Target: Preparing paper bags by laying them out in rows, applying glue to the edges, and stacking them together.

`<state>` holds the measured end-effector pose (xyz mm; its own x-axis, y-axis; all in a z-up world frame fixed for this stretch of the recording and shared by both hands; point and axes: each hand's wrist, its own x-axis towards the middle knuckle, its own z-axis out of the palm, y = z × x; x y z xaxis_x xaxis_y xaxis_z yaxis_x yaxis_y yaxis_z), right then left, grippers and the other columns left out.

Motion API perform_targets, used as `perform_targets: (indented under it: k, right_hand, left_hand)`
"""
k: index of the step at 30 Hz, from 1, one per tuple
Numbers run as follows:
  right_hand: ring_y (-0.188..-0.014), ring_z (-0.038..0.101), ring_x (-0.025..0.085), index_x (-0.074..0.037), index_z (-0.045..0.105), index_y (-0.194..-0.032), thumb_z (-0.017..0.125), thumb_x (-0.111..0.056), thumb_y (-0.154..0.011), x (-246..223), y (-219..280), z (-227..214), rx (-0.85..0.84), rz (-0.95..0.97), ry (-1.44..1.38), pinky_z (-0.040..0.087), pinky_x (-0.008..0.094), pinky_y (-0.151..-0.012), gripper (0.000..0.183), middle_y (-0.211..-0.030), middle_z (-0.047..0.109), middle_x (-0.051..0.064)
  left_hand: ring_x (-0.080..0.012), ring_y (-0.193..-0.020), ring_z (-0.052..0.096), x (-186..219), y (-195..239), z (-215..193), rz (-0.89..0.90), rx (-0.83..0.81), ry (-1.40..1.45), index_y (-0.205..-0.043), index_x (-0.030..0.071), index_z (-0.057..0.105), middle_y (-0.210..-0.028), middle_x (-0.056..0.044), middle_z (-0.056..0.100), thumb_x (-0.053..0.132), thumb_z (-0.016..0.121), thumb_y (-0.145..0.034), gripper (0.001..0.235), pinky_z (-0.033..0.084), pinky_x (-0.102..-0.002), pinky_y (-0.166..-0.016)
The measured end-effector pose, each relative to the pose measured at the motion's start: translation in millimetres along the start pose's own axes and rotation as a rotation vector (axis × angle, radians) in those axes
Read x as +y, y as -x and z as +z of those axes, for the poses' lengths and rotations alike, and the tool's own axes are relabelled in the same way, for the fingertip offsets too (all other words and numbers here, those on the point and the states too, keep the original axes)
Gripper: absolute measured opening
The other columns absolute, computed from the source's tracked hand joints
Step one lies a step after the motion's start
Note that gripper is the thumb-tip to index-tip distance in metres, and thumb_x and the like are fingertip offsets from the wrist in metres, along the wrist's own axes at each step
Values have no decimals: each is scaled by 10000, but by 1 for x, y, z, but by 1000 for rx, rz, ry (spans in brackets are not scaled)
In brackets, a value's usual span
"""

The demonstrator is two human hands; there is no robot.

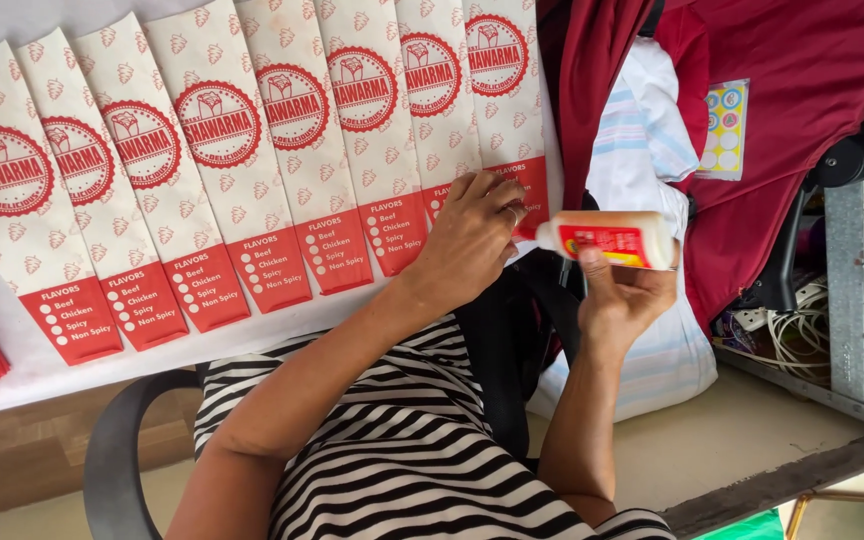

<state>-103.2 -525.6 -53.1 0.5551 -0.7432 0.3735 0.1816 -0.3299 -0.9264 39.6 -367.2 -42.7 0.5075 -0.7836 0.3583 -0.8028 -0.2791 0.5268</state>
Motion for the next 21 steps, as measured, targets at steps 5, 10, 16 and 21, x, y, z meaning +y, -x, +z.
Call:
perform_targets:
  k: [5, 10, 16, 21]
  right_hand:
    - [-1088, 692, 276, -25, 572, -1287, 820, 10, -876, 12, -16, -23, 62, -56, -14, 562, 463, -993, 481, -1150, 682, 174]
    - [-1035, 702, 357, -6, 578, -1289, 789, -5, -923, 6, -14, -26, 93, -59, -29, 588, 500, -964, 422, -1151, 672, 241]
    - [-1135, 682, 306, -13, 584, -1297, 841, 13, -841, 12, -7, -13, 53, -71, -25, 541, 485, -1025, 524, -1177, 680, 188]
    - [-1147, 672, 355, 3, 593, -1272, 874, 32, -786, 15, 4, -8, 11, -49, 4, 525, 513, -1015, 562, -1171, 684, 241]
  left_hand:
    - [-310, -1156, 560, 7, -3, -6, -10, 32, 27, -1053, -17, 772, -1129, -142, 681, 195, 918, -714, 425, 386, -478, -1064]
    - [-280, -1102, 585, 5, -4, 3, -13, 177, 59, -957, -22, 775, -1044, -114, 684, 145, 837, -804, 235, 417, -456, -1003]
    - [-251, -1058, 586, -1, -5, 21, -55, 232, 103, -899, -8, 774, -987, -79, 681, 58, 819, -784, 141, 435, -434, -981]
    - [-274, -1049, 573, 6, -8, -6, -85, 186, 146, -909, -20, 779, -971, -91, 677, -73, 719, -772, 158, 430, -435, -949]
